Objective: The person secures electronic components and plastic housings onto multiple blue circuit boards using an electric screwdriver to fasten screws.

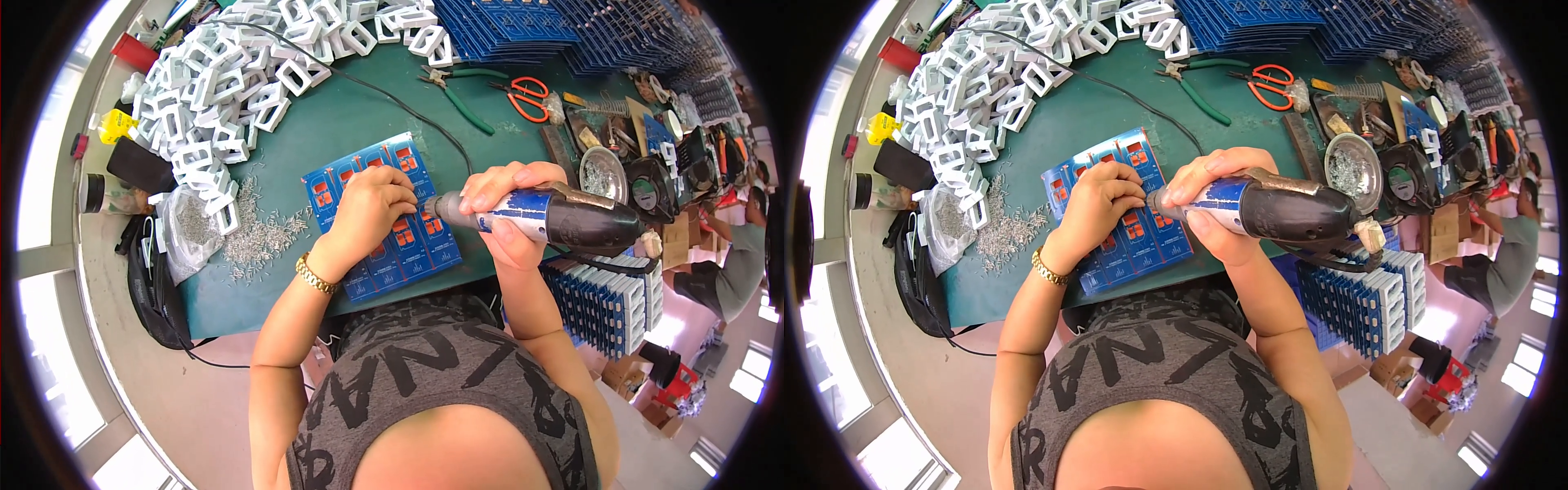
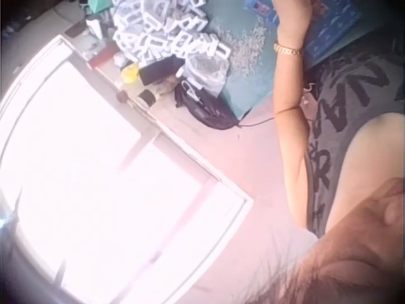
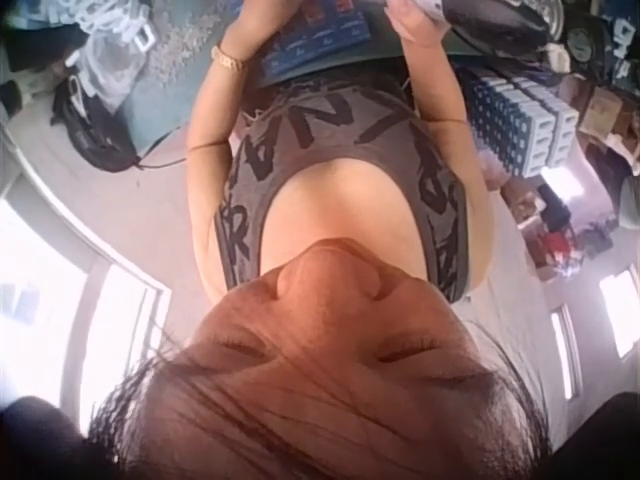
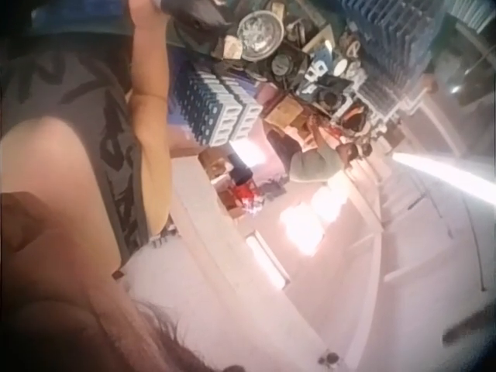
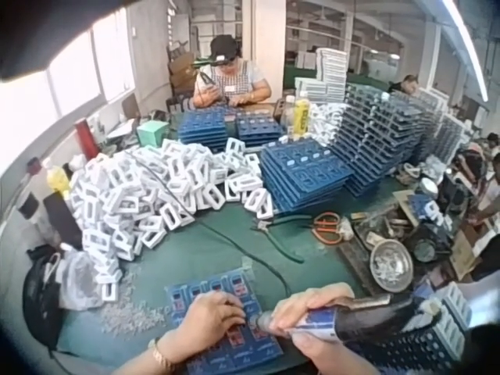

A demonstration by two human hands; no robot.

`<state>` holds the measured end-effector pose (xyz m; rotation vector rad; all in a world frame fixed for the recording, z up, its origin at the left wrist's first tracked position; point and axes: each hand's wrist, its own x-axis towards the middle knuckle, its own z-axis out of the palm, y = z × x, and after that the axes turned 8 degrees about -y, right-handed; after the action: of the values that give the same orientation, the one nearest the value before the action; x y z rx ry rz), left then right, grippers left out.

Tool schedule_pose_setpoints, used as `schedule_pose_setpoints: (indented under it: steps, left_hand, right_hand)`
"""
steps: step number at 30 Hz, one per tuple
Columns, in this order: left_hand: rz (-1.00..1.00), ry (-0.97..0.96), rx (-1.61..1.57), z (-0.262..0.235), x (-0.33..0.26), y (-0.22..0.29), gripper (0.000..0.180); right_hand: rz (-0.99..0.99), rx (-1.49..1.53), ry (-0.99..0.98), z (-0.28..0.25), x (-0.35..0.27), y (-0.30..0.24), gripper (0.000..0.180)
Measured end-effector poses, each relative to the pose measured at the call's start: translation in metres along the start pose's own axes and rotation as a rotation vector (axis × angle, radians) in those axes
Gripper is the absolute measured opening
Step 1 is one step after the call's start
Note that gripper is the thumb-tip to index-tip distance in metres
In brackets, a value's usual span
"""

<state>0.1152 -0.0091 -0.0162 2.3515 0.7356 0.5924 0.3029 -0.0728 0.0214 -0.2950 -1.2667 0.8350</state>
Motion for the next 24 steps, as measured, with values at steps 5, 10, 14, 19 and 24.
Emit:
schedule_pose_setpoints:
  steps: [5, 10, 14, 19, 24]
  left_hand:
    - [0.013, 0.007, 0.003, 0.002, 0.0, -0.003, 0.008]
    - [0.084, 0.028, 0.041, -0.004, -0.003, 0.0, 0.013]
    - [-0.093, 0.227, 0.208, -0.038, -0.023, 0.0, 0.015]
    - [-0.736, 0.14, 0.299, -0.076, -0.077, -0.023, 0.015]
    - [-0.62, 0.055, 0.201, -0.071, -0.088, -0.033, 0.009]
  right_hand:
    - [0.018, 0.019, -0.054, 0.002, 0.004, 0.002, 0.043]
    - [0.165, -0.119, -0.121, 0.015, 0.016, -0.001, 0.043]
    - [0.237, -0.237, -0.231, 0.018, 0.027, 0.002, 0.04]
    - [0.273, -0.218, -0.33, 0.016, 0.037, 0.01, 0.04]
    - [0.328, -0.105, -0.327, 0.029, 0.036, 0.008, 0.039]
